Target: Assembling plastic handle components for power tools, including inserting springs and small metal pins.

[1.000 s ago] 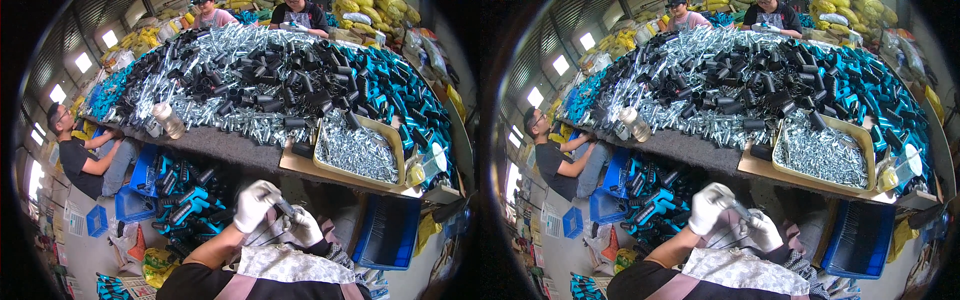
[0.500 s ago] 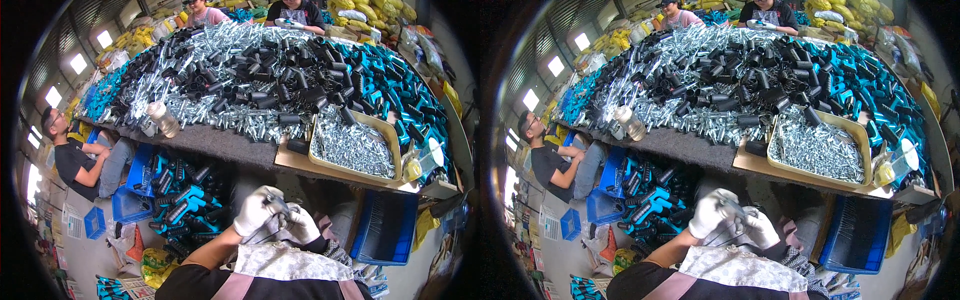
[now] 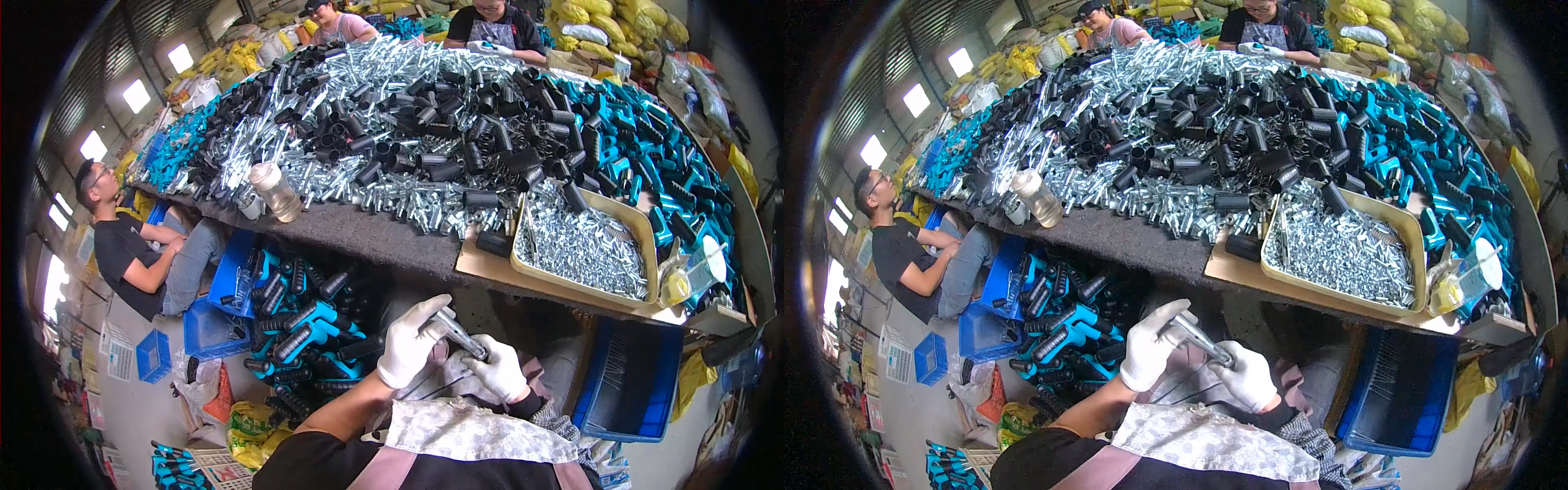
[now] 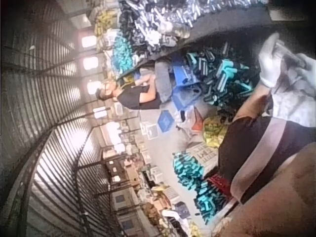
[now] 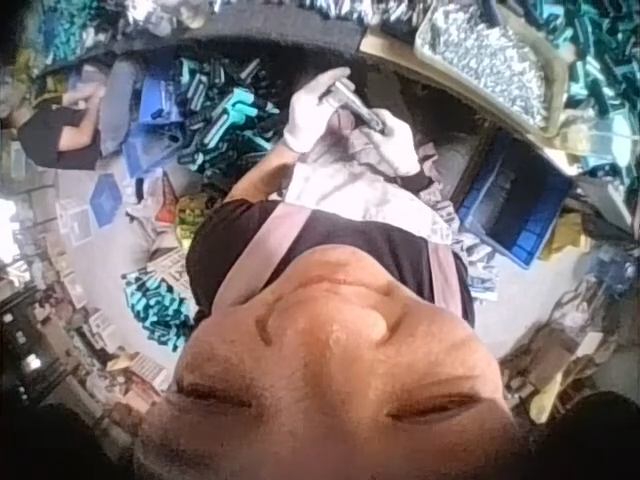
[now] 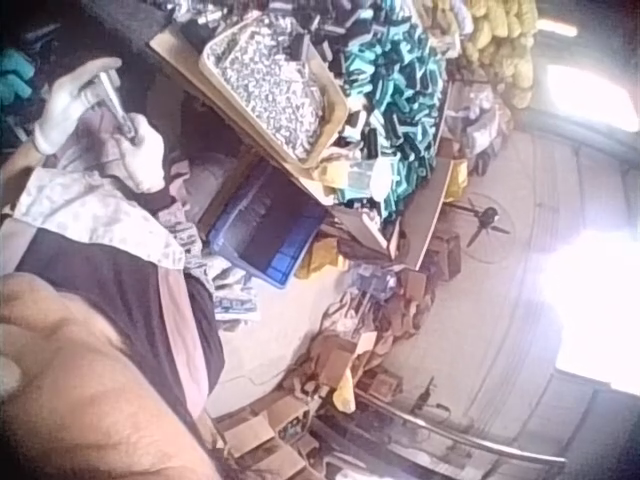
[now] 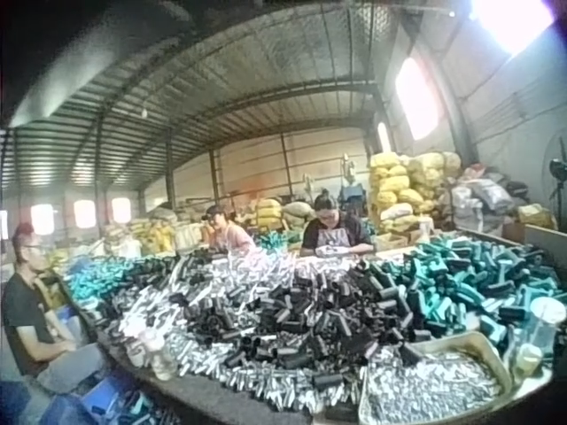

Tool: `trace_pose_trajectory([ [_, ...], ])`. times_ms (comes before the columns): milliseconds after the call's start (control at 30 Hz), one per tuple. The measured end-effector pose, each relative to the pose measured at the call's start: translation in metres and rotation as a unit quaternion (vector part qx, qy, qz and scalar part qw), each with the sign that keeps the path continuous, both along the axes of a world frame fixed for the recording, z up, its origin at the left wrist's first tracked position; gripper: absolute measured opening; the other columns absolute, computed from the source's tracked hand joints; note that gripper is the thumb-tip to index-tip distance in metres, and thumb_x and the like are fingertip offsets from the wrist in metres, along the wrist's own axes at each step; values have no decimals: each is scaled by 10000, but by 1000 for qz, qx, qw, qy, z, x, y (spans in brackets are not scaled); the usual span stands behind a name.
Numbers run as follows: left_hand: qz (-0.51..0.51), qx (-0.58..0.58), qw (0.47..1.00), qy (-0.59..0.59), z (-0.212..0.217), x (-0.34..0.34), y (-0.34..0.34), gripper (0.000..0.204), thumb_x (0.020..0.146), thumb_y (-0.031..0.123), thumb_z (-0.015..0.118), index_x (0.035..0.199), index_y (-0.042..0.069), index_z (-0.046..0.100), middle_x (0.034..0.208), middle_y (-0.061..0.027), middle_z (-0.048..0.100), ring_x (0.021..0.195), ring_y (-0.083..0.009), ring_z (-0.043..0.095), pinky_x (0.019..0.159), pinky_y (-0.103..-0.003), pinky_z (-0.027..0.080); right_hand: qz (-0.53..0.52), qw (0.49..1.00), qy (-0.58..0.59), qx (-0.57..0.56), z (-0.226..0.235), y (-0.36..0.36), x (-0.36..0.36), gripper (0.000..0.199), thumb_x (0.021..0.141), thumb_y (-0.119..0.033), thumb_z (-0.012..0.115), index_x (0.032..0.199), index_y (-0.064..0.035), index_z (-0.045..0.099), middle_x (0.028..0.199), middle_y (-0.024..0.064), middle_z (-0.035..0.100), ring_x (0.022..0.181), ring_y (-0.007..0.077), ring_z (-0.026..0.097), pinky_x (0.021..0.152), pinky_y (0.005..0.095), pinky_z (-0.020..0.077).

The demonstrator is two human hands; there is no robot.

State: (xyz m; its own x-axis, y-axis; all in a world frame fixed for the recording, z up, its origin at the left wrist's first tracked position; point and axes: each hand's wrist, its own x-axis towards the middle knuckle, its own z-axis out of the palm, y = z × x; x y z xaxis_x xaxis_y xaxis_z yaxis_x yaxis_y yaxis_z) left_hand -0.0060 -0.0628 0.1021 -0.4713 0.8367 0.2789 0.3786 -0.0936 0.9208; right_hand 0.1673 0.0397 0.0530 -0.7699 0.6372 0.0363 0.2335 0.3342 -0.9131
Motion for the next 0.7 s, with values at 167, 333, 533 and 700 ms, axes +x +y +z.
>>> trace_pose_trajectory([
  [167,-58,-15,998,-29,-5,9,-6,387,934,114,670,1297,5,597,1049,-112,697,880,-156,667,770,-285,551,7,994,-29,105,17,3,2,382,771,-180,777,1123,-80,665,869,181,696,798,337,704,705,385,552],
  [333,-172,-106,954,221,-12,-11,-15,314,837,242,736,1085,55,691,985,-137,687,872,-300,688,767,-386,552,72,981,-66,170,21,8,18,516,754,-221,781,1234,-100,634,952,175,707,865,350,701,755,408,557],
  [533,-238,-62,924,292,-15,1,-3,242,816,324,719,1013,187,747,825,-93,692,729,-292,684,666,-408,556,113,982,-68,135,19,0,14,700,782,-272,789,1383,-45,510,1076,236,683,955,384,689,825,405,555],
  [700,-144,-129,976,95,-1,-8,-3,238,840,159,729,1025,9,733,960,-164,733,862,-259,720,787,-350,557,72,960,108,-249,29,32,22,650,872,-166,714,1431,27,445,1380,165,542,1264,241,519,1075,353,410],
])
